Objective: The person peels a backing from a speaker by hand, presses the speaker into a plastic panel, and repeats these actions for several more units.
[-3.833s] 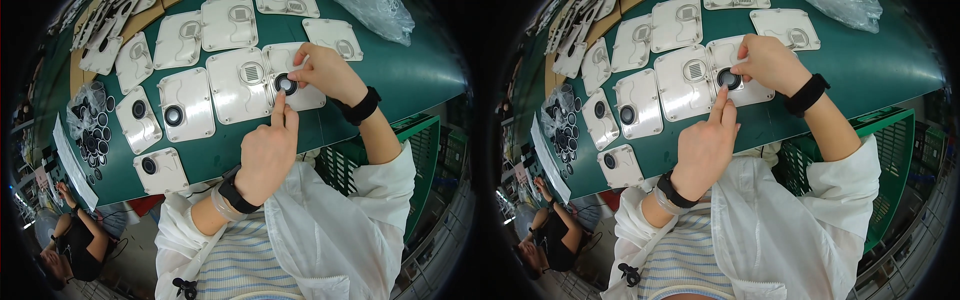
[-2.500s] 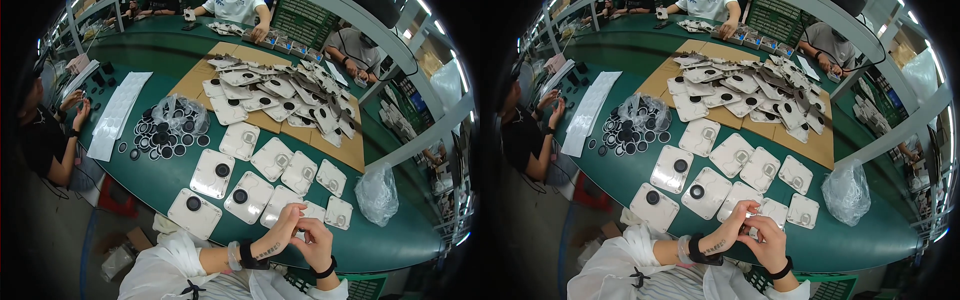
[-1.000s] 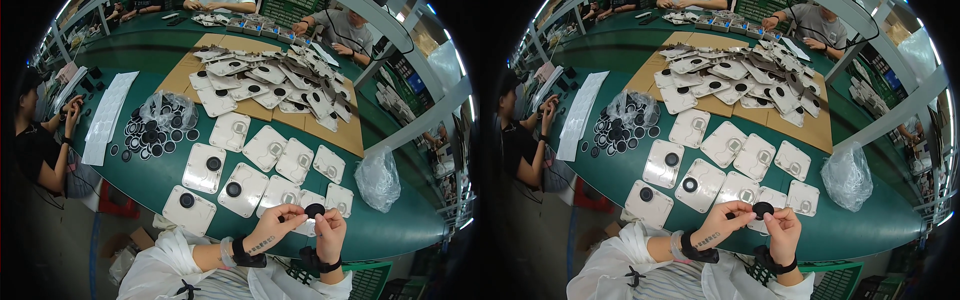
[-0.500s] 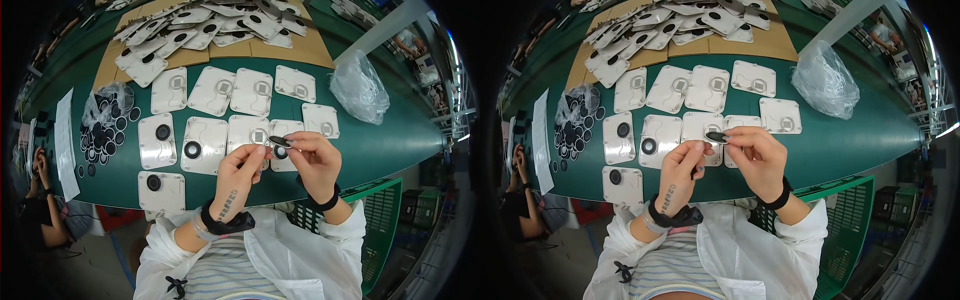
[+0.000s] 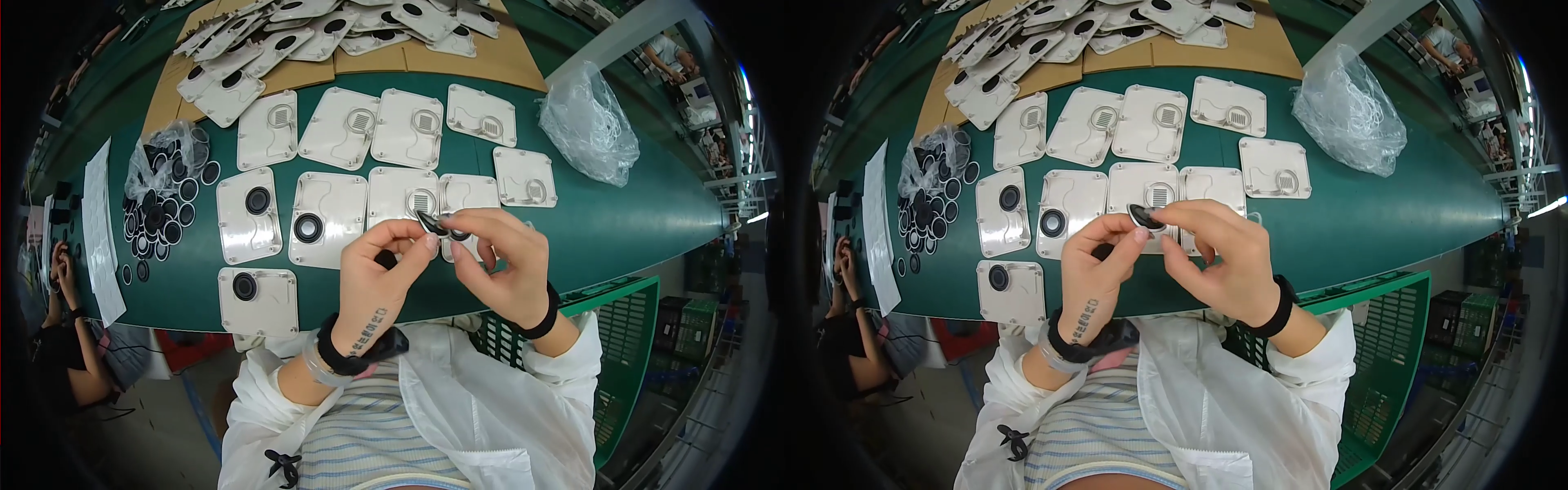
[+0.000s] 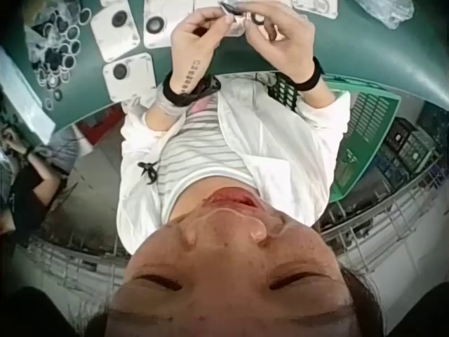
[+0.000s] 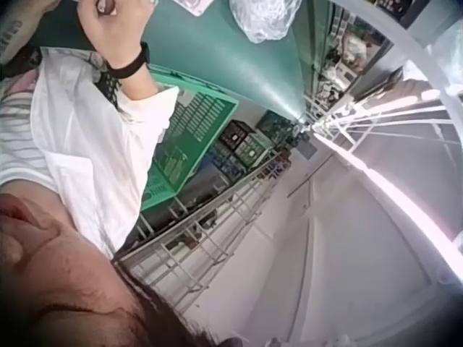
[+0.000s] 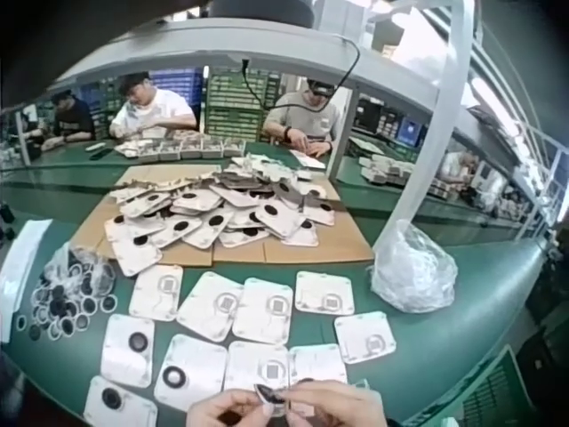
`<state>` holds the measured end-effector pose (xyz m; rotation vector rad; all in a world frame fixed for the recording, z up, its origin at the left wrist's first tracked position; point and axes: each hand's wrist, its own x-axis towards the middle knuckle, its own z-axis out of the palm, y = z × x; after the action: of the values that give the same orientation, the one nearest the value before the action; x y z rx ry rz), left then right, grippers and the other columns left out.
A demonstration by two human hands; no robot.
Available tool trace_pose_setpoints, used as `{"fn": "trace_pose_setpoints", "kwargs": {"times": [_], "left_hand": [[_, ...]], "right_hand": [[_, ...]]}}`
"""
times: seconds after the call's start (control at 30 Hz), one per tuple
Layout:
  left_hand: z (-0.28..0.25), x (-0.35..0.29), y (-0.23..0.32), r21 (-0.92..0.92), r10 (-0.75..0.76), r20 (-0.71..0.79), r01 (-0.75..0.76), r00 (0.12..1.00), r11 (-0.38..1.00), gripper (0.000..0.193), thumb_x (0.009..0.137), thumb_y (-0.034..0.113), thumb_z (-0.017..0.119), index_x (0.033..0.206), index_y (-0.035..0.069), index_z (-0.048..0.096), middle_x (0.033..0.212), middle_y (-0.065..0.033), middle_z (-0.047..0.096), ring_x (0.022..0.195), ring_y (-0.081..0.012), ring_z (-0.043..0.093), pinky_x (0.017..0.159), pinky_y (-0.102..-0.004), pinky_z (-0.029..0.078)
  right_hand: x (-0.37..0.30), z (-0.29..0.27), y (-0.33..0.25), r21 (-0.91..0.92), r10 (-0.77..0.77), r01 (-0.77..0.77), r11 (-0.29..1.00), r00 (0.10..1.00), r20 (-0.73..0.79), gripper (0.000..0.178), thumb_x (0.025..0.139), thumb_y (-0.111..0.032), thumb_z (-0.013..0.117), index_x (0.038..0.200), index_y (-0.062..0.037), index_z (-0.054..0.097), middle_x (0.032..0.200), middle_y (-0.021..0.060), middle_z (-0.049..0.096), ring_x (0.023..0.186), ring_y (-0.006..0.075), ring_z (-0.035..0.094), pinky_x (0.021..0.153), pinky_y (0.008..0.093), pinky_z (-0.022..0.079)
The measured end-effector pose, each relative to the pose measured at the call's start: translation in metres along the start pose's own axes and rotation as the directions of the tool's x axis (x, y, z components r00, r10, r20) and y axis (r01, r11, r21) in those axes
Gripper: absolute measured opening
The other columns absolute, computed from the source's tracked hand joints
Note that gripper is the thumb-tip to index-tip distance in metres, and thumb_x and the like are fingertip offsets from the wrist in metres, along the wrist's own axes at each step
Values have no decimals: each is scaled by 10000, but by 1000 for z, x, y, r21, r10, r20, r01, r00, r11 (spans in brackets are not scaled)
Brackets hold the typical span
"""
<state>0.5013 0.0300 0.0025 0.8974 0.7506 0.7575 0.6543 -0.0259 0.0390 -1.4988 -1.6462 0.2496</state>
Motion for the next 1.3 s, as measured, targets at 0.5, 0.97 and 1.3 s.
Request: {"fn": "trace_pose_setpoints", "kwargs": {"times": [0.5, 0.97, 1.3], "left_hand": [[2, 3, -12, 224, 191, 57, -199, 980, 954, 58, 842, 8, 645, 890, -21, 630, 771, 28, 549, 632, -11, 428, 523, -150, 314], [1, 5, -15, 271, 195, 22, -194, 981, 943, 45, 821, -9, 654, 851, -20, 622, 790, 23, 557, 620, -10, 429, 520, -152, 322], [6, 7, -16, 392, 308, 13, -289, 951, 873, 63, 822, -11, 644, 878, -23, 618, 833, -7, 596, 662, -40, 473, 571, -159, 360]], "right_hand": [[-9, 0, 16, 161, 172, -183, 970, 982, 79, 139, 764, 9, 701, 894, -40, 702, 858, 59, 680, 498, 40, 463, 425, 182, 335], [-14, 6, 17, 72, 56, -59, 996, 998, 41, 155, 759, 10, 701, 909, -19, 679, 863, 83, 666, 587, 113, 588, 484, 218, 454], [-14, 7, 16, -78, 5, 1, 997, 998, 69, 168, 744, 16, 699, 907, 7, 660, 875, 111, 660, 699, 196, 663, 574, 259, 536]]}}
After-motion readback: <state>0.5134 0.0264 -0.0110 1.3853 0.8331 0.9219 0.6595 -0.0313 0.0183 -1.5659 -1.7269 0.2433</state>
